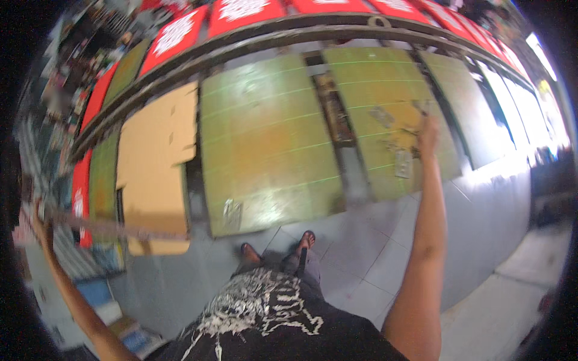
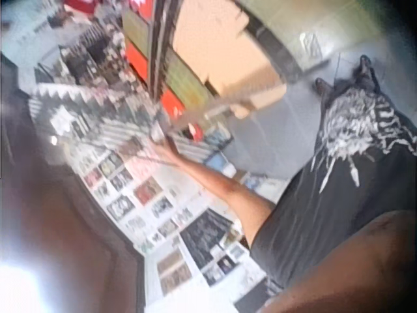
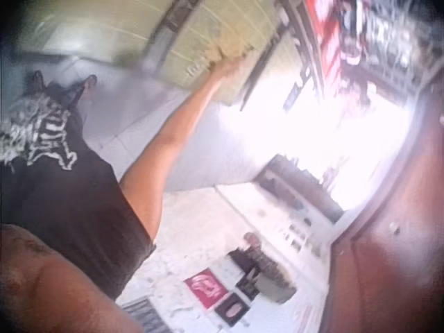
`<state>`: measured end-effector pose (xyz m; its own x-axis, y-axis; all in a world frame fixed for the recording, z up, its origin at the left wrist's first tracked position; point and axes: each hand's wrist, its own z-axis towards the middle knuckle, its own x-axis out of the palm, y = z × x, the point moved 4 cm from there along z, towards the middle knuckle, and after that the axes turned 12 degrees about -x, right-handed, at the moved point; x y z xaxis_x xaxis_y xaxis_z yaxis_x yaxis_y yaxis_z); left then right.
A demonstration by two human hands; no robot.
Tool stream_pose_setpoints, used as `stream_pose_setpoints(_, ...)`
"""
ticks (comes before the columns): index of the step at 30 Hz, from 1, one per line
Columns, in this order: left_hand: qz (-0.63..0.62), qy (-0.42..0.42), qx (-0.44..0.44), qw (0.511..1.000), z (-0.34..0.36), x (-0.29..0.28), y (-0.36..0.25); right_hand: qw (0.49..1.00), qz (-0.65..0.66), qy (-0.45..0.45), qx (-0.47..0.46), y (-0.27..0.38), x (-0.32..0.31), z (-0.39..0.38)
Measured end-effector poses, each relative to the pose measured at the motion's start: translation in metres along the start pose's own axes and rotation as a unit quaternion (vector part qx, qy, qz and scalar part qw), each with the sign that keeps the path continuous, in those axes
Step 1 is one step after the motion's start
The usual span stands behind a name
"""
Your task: The person prepares a screen printing frame by using a tool to adjust the frame on the station, picking up small metal pieces from a printing board, and then positioning a cardboard piece on the station.
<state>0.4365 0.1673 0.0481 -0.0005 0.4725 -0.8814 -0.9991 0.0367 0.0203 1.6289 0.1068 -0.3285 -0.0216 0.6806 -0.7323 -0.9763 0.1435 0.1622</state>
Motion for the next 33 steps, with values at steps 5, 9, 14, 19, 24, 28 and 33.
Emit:
stream_pose_setpoints(5,0.010,-0.075,-0.092,0.993,0.001,0.010,-0.068,0.916,0.347,0.011,0.202,0.200,-0.104,-0.050)
stream_pose_setpoints(9,-0.020,-0.106,-0.108,0.988,-0.004,0.016,-0.071,0.822,0.481,0.181,0.246,0.388,-0.143,-0.141)
stream_pose_setpoints(14,-0.033,-0.131,-0.101,0.986,-0.018,0.005,-0.103,0.782,0.566,0.198,0.167,0.532,-0.108,-0.242)
stream_pose_setpoints(19,-0.021,-0.222,-0.060,0.973,-0.049,-0.010,-0.087,0.830,0.522,0.170,0.101,0.575,-0.073,-0.268)
stream_pose_setpoints(24,-0.040,-0.259,-0.042,0.964,-0.067,-0.014,-0.094,0.841,0.493,0.199,0.100,0.582,-0.062,-0.284)
stream_pose_setpoints(28,-0.043,-0.256,-0.052,0.964,-0.077,-0.022,-0.092,0.830,0.514,0.192,0.096,0.596,-0.055,-0.277)
stream_pose_setpoints(33,-0.043,-0.272,-0.056,0.960,-0.081,-0.026,-0.089,0.839,0.513,0.176,0.048,0.601,-0.051,-0.268)
